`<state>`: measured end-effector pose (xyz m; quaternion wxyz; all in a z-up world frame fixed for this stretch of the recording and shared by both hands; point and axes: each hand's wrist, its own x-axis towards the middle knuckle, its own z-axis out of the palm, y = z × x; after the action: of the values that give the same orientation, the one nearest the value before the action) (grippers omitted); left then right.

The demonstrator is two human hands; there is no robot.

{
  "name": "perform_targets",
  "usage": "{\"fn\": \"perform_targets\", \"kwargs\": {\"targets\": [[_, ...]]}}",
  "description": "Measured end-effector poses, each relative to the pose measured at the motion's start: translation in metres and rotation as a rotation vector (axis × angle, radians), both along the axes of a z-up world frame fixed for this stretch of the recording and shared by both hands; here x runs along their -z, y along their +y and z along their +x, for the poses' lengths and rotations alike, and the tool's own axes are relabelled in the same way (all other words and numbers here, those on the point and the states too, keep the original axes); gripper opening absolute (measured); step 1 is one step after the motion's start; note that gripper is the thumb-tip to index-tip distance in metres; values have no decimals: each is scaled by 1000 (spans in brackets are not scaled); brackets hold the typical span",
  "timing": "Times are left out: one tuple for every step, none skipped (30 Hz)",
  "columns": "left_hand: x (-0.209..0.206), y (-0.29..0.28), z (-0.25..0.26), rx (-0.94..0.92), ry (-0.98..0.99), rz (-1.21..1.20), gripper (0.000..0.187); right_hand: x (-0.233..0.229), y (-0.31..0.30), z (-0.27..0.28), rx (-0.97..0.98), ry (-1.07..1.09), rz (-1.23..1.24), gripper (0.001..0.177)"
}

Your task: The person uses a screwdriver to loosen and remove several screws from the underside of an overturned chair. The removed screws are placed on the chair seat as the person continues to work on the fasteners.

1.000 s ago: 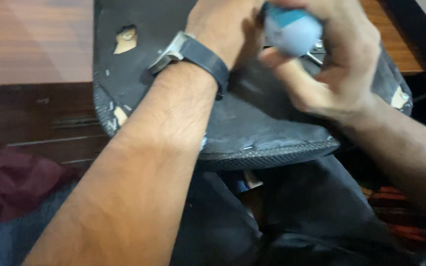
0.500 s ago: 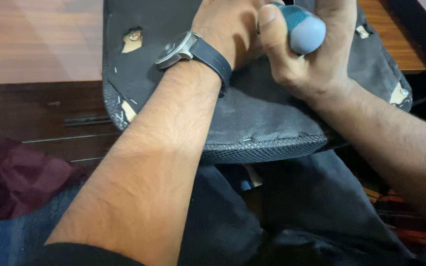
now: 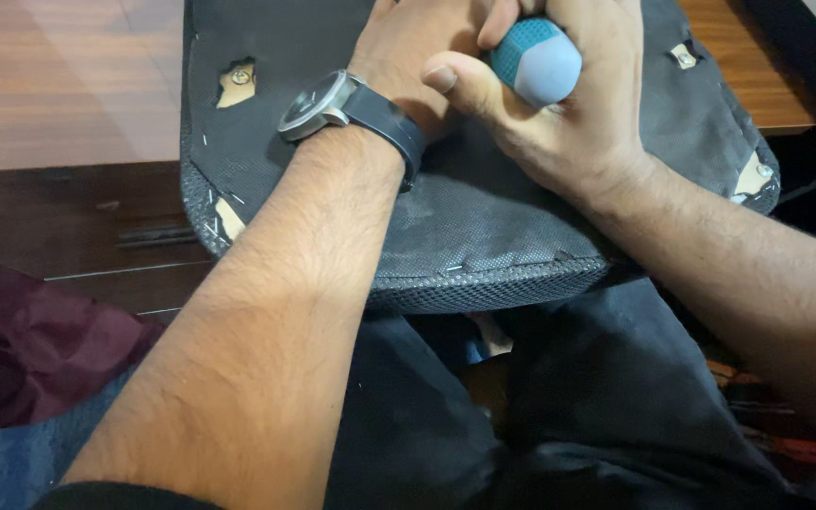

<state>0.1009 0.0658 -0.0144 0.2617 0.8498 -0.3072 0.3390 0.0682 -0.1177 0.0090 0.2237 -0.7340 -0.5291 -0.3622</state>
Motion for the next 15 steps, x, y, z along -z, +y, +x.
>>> {"fn": "perform_targets", "kwargs": {"targets": [[-2,0,-1,23,-75,5,22,1,-2,-1,-6,-4,5,33],[-1,-2,-2,48,-146,4,24,3,-5,-3,3,-15,-7,30],[0,-1,-2,73,-93,-15,21,4,-7,-3,0,-12,-14,27],[1,-2,-2,99,-43,-35,18,4,-10,-3,-2,-13,-23,25],[1,-2,-2,125,8,-55,15,4,-11,-2,-14,0,-27,24],[1,-2,-1,111,30,-54,15,3,-12,-2,-24,15,-27,24],[0,-3,-1,98,53,-53,16,2,-13,-1,-34,30,-27,23],[1,-1,-2,79,79,-48,16,2,-10,-1,-49,49,-23,22],[0,-1,-3,44,110,-42,15,4,-9,-2,-53,98,10,24],[0,-1,-3,6,140,-42,14,5,-7,-2,-60,146,38,25],[0,-2,-3,-32,169,-42,13,7,-7,-4,-55,225,94,29],[-1,-2,-3,-37,96,-28,17,8,-7,-3,-28,256,124,32],[-1,-3,-2,-42,24,-13,22,11,-9,-1,-3,288,154,34],[-1,-4,-2,-40,-47,4,26,13,-14,1,49,273,156,34],[-1,-4,-2,-62,58,-6,31,17,-20,5,71,258,167,34]]}}
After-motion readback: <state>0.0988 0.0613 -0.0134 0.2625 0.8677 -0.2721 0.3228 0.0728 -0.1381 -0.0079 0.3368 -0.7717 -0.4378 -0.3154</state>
